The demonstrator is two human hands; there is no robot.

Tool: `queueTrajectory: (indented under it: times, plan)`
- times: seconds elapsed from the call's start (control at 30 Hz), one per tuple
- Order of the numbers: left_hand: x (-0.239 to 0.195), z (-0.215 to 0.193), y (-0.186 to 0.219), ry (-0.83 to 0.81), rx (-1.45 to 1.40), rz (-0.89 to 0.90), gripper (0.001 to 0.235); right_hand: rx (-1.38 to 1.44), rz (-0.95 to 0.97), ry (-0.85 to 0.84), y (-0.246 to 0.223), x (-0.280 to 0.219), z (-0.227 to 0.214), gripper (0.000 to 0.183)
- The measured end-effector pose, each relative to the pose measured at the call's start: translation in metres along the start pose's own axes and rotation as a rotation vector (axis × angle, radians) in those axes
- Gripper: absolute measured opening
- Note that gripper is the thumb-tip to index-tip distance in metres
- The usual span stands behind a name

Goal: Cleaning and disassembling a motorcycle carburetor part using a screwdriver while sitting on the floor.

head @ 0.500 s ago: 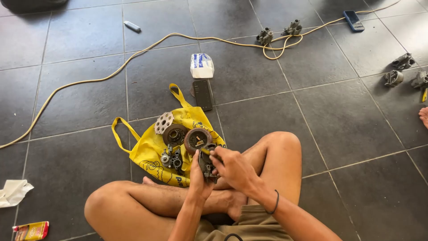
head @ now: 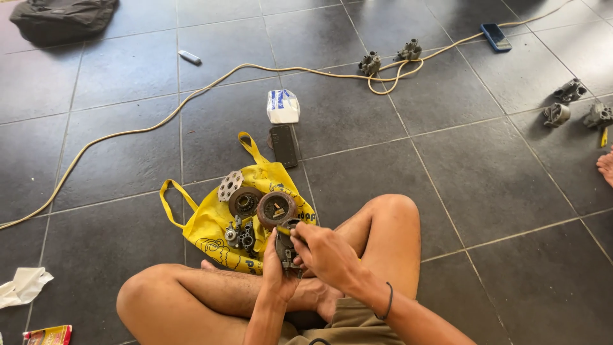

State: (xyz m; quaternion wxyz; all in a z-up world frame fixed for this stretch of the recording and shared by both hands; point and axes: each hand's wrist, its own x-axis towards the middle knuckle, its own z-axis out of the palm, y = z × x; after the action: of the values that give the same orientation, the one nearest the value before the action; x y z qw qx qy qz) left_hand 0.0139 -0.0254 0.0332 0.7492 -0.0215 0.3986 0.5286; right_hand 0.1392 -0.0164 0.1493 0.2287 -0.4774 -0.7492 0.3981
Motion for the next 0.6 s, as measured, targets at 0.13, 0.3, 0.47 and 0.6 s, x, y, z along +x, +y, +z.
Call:
queueTrajectory:
  times: [0.13,0.3,0.47,0.6]
  plan:
    - [0.001,0.0,-0.006,-0.058,-0.049,0.006,0.045,0.063,0.046,-0.041,0.001,0.0,-0.005,0.012]
    - [0.008,0.0,-0.008,-0.062,-0.045,-0.098,0.051,-0.03,0.029,0.026,0.002,-0.002,-0.01,0.014]
    - [0.009,0.005,-0.006,-0.054,-0.063,-0.117,0.045,-0.034,-0.022,0.087,0.009,-0.002,-0.015,0.014]
    - [0.012,0.004,-0.008,-0.002,-0.05,-0.116,0.046,-0.154,-0.026,0.114,0.019,-0.005,-0.013,0.016]
